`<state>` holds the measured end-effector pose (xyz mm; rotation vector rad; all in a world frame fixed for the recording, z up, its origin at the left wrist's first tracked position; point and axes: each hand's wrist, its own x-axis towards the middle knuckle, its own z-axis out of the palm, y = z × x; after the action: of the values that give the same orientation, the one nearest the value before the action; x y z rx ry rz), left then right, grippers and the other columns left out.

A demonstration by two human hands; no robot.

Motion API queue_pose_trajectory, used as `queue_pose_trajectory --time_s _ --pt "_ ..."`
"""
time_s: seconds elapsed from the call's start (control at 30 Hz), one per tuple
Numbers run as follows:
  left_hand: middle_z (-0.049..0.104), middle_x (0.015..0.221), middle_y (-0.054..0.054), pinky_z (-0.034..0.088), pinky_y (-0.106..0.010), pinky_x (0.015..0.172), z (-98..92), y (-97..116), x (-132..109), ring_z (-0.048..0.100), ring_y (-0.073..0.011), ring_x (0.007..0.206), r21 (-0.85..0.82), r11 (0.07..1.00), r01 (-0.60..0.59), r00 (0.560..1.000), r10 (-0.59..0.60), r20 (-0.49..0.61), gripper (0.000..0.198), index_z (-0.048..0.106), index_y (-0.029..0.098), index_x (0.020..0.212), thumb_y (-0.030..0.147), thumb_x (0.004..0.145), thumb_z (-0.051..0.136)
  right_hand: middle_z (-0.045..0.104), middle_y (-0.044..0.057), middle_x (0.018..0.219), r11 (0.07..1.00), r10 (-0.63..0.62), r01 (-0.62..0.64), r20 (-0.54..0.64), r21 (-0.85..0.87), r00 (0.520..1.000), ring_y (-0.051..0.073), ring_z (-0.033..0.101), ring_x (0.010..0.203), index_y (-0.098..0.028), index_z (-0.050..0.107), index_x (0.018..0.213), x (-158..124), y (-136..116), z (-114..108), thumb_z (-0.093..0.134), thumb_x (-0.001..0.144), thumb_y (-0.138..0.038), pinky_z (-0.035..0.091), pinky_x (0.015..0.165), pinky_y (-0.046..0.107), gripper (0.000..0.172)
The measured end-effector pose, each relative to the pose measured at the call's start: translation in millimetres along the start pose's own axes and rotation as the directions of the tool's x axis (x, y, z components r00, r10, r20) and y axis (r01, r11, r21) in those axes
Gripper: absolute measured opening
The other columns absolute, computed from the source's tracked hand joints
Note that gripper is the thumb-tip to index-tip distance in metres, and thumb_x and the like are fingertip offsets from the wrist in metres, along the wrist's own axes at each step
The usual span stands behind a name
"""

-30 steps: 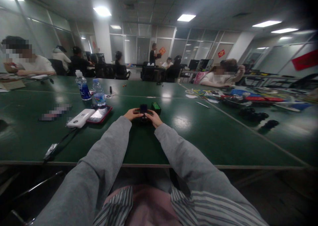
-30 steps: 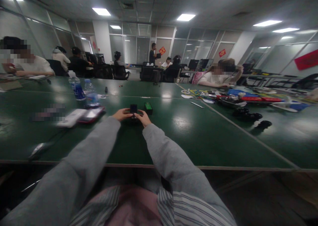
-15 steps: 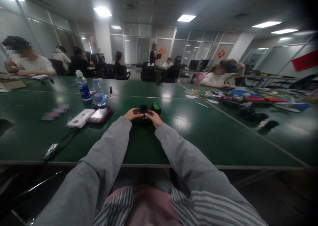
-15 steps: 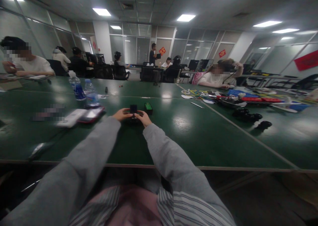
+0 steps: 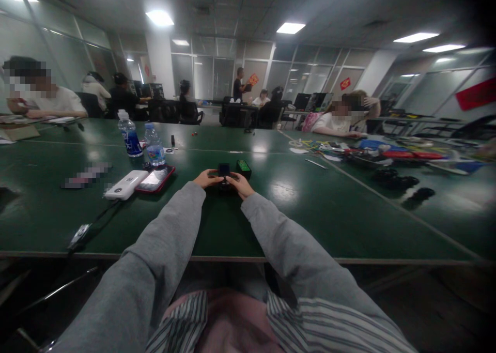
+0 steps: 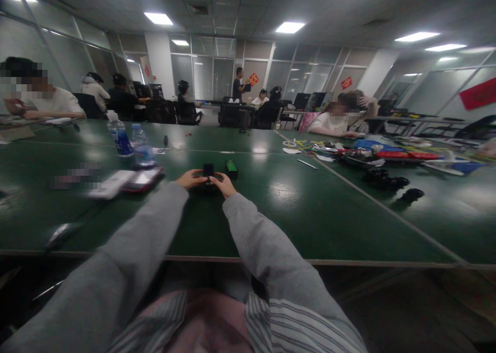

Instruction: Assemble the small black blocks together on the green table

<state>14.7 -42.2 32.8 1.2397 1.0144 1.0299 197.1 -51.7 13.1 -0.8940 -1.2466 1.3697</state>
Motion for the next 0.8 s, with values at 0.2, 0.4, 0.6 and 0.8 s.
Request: queue_pose_trajectory --time_s 0.2,0.4,0.6,0.8 --pt "0.063 0.096 -0.011 0.046 -0.039 0.086 -3.3 -9 8 0.062 -0.0187 0.085 -0.031 0.999 -0.023 1.000 0.023 0.020 0.080 0.048 0.012 0.118 0.031 0.049 0.085 0.065 0.005 0.088 1.000 0.014 -0.015 -0.025 -0.009 1.000 0.016 0.063 0.082 -0.016 0.052 0.112 -1 -2 2 0.075 0.062 -0.033 0.050 0.083 0.034 0.057" --pt "0.064 0.096 -0.011 0.046 -0.039 0.087 -2.5 -7 6 0.063 -0.0191 0.086 -0.046 0.999 -0.009 1.000 0.010 0.023 0.080 0.048 0.012 0.119 0.029 0.051 0.084 0.065 0.005 0.092 1.000 0.018 -0.018 -0.019 -0.006 1.000 0.016 0.062 0.084 -0.017 0.052 0.111 -1 -3 3 0.073 0.061 -0.026 0.050 0.082 0.032 0.056" --pt "0.064 0.098 -0.013 0.046 -0.039 0.088 -2.4 -6 6 0.062 -0.0208 0.090 -0.056 0.998 -0.011 1.000 0.011 0.011 0.077 0.051 0.011 0.118 0.028 0.051 0.084 0.064 0.006 0.095 1.000 0.007 -0.008 -0.024 -0.028 1.000 0.016 0.061 0.087 -0.016 0.051 0.112 3 2 1 0.074 0.061 -0.030 0.049 0.083 0.032 0.058" --pt "0.064 0.102 -0.014 0.046 -0.040 0.089 -6.5 -9 10 0.062 -0.0217 0.093 -0.037 0.999 -0.007 1.000 0.008 0.015 0.072 0.057 0.011 0.113 0.032 0.050 0.084 0.064 0.005 0.092 0.997 -0.008 0.007 -0.025 -0.073 1.000 0.015 0.061 0.087 -0.016 0.049 0.113 6 7 0 0.072 0.065 -0.031 0.047 0.088 0.034 0.056"
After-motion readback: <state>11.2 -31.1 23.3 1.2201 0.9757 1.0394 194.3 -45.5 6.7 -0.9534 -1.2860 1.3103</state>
